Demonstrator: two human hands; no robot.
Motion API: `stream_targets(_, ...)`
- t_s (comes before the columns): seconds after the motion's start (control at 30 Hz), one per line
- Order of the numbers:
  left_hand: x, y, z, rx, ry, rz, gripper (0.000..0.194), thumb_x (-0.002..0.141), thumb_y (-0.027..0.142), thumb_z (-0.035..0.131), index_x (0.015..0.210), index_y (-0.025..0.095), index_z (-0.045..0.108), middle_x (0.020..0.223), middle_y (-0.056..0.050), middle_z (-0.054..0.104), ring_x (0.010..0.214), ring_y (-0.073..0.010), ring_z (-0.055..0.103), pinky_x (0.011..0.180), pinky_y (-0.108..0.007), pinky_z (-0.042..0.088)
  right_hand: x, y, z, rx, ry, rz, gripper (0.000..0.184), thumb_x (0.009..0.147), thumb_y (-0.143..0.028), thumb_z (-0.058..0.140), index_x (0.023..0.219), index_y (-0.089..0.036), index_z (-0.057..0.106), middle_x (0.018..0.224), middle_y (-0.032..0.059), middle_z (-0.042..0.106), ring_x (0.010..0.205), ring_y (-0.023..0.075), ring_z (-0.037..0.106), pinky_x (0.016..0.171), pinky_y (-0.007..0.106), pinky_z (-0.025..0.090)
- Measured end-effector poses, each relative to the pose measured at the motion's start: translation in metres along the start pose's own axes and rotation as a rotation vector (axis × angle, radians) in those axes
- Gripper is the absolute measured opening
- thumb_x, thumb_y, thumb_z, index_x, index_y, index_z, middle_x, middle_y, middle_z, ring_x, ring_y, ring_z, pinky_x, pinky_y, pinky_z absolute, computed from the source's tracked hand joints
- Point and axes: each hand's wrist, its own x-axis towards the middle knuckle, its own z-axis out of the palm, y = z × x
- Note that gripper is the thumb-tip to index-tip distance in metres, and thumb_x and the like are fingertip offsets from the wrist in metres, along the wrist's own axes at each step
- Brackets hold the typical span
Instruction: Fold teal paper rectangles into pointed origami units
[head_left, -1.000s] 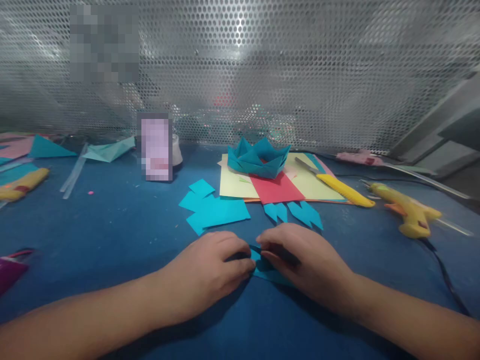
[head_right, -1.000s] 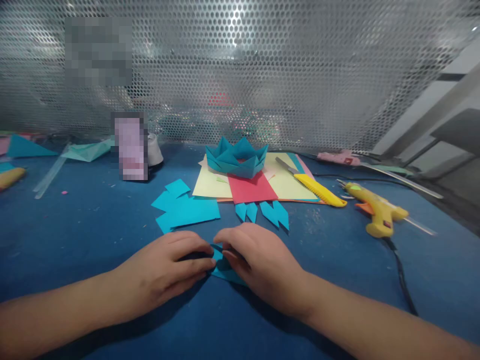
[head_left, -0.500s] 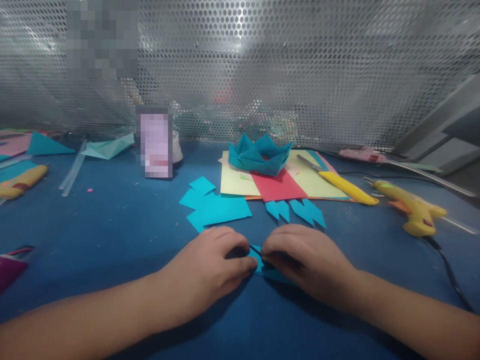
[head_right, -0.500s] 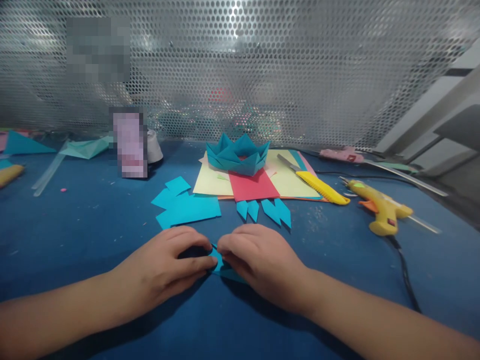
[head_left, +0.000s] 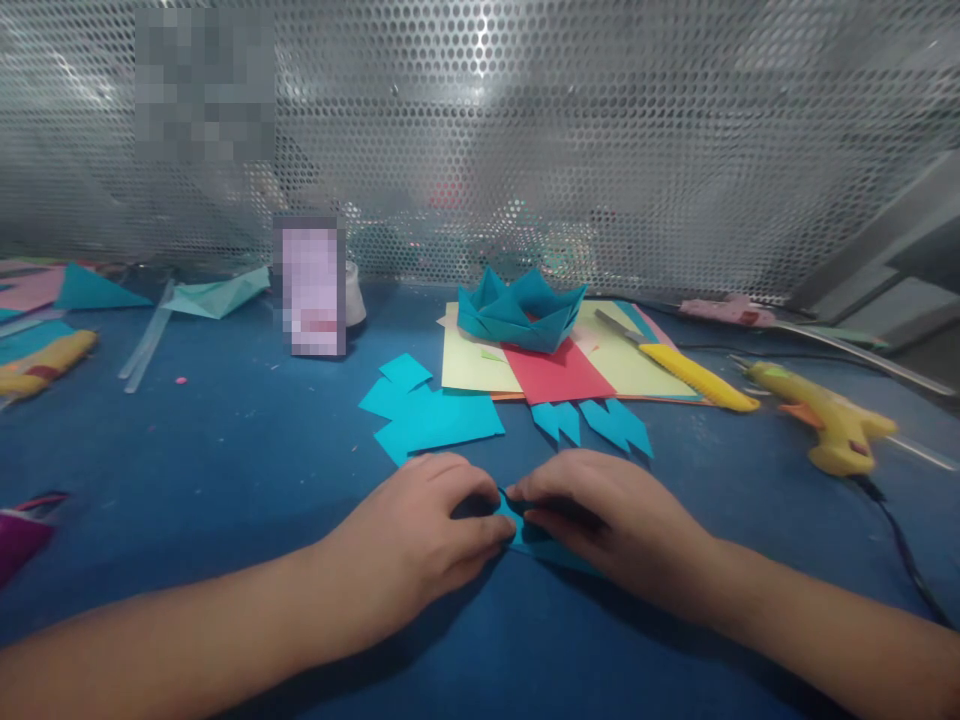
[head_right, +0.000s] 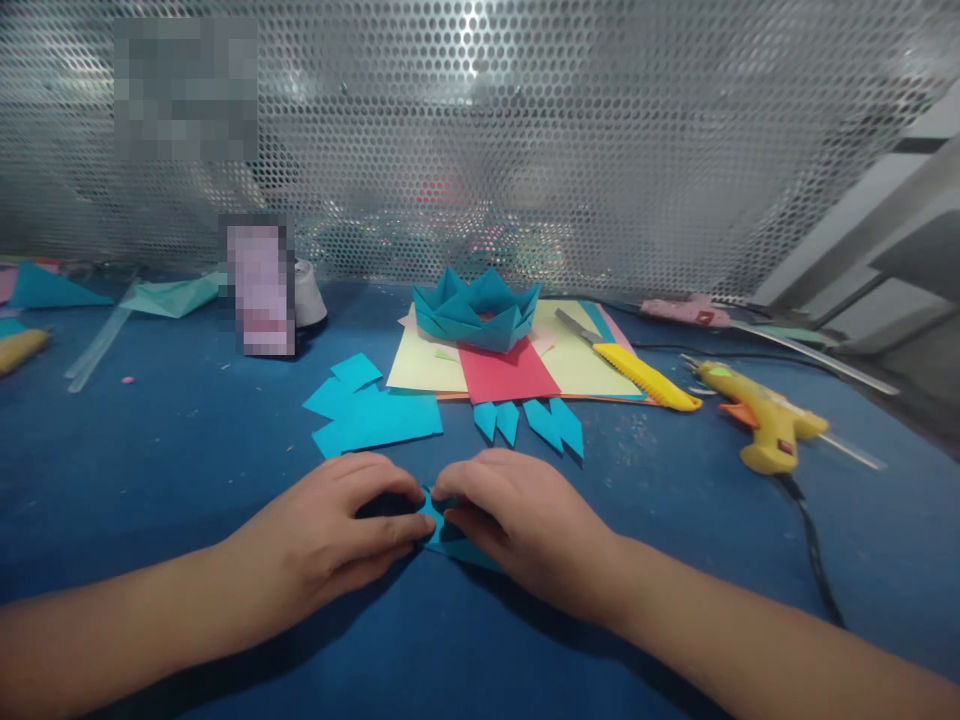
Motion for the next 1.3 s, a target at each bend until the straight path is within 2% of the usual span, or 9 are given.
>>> stream_targets(0.33,0.0,0.0004,-0.0007,0.029,0.003,-0.004,0.024,0.096,0.023,0.044,0.104,0.021,0.067,0.097,-0.008,0.063,0.083,-0.0199,0.056,0.072,-0.034,0.044,0.004,-0.0034,-0.0025,0.005,0.048,-0.063,0.013,0.093,-0.016,0.049,0.091,-0.02,0.06,0.077,0.0003,0.068,0.069,0.0125,0.06,0.062,0.021,0.044)
stream_targets(0.57,0.0005,0.0013,0.0,0.062,0.012,0.016,0.025,0.097,0.022,0.042,0.105,0.02,0.066,0.096,-0.008,0.063,0.084,-0.0197,0.057,0.073,-0.034,0.045,0.0033,-0.002,-0.0027,-0.032,0.013,-0.064,0.012,0.092,-0.015,0.049,0.09,-0.02,0.059,0.075,0.0001,0.067,0.067,0.0128,0.059,0.061,0.022,0.042)
stream_targets(0.9,0.0021,0.0024,-0.0016,0.093,0.039,0.045,0.021,0.095,0.02,0.046,0.103,0.019,0.066,0.091,-0.008,0.062,0.085,-0.0201,0.058,0.072,-0.035,0.049,0.0046,-0.0032,-0.0041,-0.076,0.007,-0.101,0.016,0.094,-0.016,0.046,0.092,-0.02,0.061,0.078,0.0016,0.068,0.073,0.014,0.061,0.066,0.023,0.045)
stream_targets(1.1,0.0041,0.0035,-0.0012,0.124,0.057,0.109,0.028,0.099,0.019,0.038,0.101,0.015,0.066,0.091,-0.009,0.064,0.089,-0.0204,0.058,0.077,-0.035,0.051,0.0042,-0.0022,-0.0032,-0.108,-0.015,-0.111,0.018,0.096,-0.018,0.043,0.091,-0.019,0.06,0.077,0.0026,0.068,0.073,0.0143,0.062,0.067,0.023,0.045)
stream_targets(1.3,0.003,0.003,0.0005,0.113,0.061,0.096,0.027,0.098,0.019,0.039,0.1,0.015,0.066,0.09,-0.01,0.065,0.086,-0.0202,0.06,0.073,-0.034,0.052,0.003,-0.0015,-0.0029,-0.097,-0.014,-0.104,0.015,0.095,-0.018,0.046,0.092,-0.02,0.061,0.078,0.0021,0.068,0.074,0.0139,0.062,0.067,0.023,0.045)
